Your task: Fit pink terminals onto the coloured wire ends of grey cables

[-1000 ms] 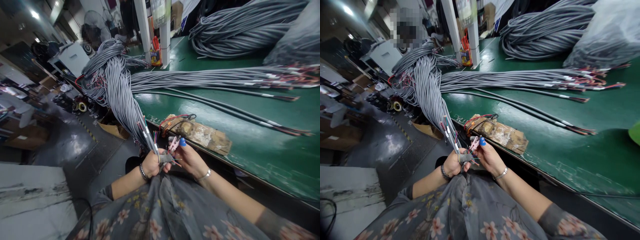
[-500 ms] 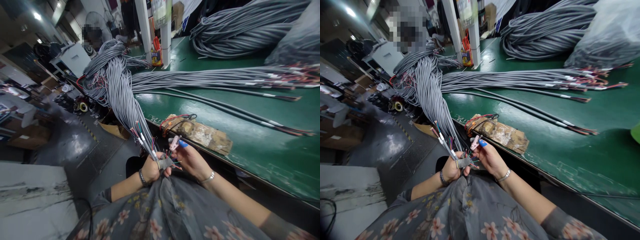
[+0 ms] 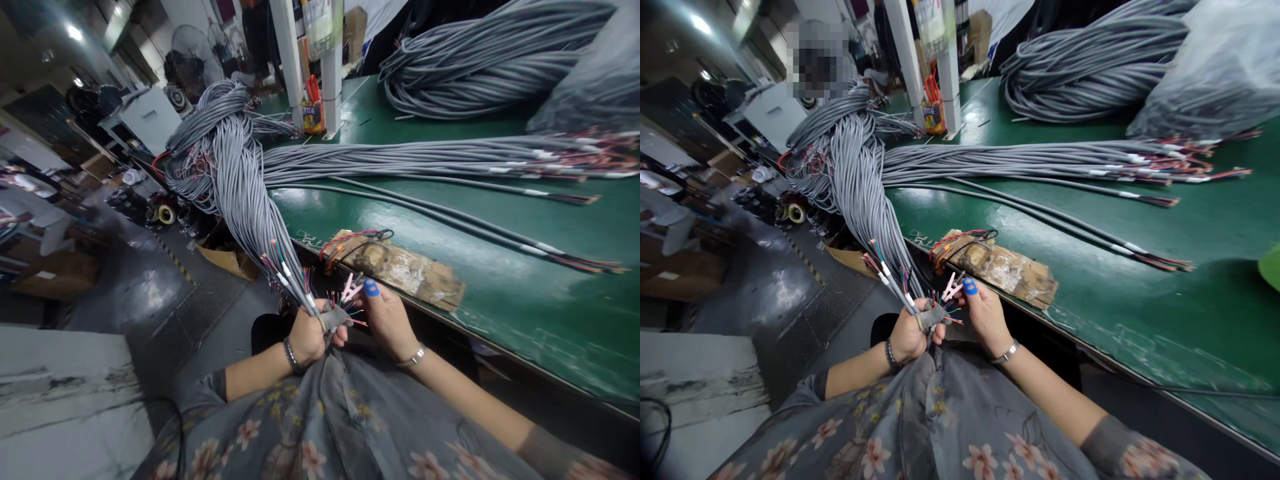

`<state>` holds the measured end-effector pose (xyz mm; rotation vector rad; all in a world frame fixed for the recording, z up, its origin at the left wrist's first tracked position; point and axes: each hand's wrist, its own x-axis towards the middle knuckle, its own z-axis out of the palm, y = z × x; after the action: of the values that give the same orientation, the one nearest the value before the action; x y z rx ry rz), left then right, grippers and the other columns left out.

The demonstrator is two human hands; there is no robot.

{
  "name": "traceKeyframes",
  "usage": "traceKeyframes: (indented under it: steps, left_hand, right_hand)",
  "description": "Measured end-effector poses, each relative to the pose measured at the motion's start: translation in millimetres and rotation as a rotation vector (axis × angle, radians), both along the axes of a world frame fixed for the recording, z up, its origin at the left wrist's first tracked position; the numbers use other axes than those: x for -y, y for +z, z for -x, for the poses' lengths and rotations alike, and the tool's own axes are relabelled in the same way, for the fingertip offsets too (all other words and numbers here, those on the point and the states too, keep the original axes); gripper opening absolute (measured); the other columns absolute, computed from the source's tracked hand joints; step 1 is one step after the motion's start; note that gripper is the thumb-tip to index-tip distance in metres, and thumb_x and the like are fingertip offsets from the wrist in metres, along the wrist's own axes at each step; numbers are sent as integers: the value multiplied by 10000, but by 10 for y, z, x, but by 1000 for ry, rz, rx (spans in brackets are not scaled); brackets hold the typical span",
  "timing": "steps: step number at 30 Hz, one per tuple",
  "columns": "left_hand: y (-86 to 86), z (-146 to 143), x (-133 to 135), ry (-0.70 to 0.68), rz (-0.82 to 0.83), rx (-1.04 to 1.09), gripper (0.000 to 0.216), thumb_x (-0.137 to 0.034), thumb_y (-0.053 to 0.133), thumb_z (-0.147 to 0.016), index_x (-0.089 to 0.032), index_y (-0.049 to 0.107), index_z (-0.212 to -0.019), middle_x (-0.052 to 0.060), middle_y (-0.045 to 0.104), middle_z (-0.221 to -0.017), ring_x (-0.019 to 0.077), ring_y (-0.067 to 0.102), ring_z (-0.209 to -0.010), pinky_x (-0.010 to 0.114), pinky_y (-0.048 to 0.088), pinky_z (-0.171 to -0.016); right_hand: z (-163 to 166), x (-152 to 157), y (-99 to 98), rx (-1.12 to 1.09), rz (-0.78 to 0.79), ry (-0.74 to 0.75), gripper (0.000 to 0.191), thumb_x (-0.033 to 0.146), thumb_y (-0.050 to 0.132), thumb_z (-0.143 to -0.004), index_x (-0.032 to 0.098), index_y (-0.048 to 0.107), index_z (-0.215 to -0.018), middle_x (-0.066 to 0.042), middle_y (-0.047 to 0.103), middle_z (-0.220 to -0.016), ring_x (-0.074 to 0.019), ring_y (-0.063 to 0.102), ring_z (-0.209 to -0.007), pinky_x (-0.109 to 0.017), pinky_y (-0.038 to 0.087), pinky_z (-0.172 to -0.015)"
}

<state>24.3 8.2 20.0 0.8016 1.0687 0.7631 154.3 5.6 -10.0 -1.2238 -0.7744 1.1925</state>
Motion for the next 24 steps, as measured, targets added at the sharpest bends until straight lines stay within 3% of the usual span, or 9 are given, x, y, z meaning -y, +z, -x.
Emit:
traceKeyframes:
  steps: [5, 8, 16, 24]
  left_hand:
    - [-7, -11, -2, 9, 21, 3, 464, -528, 810, -438, -145, 562, -522, 5, 540, -378, 80, 433, -299, 200, 308, -324]
    - [-22, -14, -4, 19, 21, 3, 474, -537, 815, -434, -145, 561, -511, 5, 541, -377, 80, 431, -296, 196, 306, -323]
    - [-68, 41, 28, 16, -1, 8, 467, -535, 804, -466, -139, 565, -532, 10, 548, -378, 76, 433, -292, 193, 313, -319]
    - [-24, 26, 42, 25, -1, 27, 498, -555, 816, -434, -132, 572, -526, 14, 554, -379, 82, 448, -288, 189, 326, -310]
  right_hand:
    - [27, -63, 24, -286, 103, 179, 577, 802, 623, -594, 231, 649, -673, -15, 577, -610, -167, 482, -546, -307, 398, -533]
    - [44, -107, 45, -425, 135, 163, 509, 711, 725, -575, 227, 665, -722, -6, 592, -639, -155, 485, -548, -293, 400, -526]
    - [45, -66, 9, -509, 65, 141, 498, 697, 728, -596, 213, 697, -708, -8, 605, -628, -141, 499, -560, -270, 434, -534]
    - [17, -52, -54, -571, 16, 256, 413, 606, 746, -664, 203, 707, -747, -4, 615, -621, -136, 511, -531, -274, 437, -511]
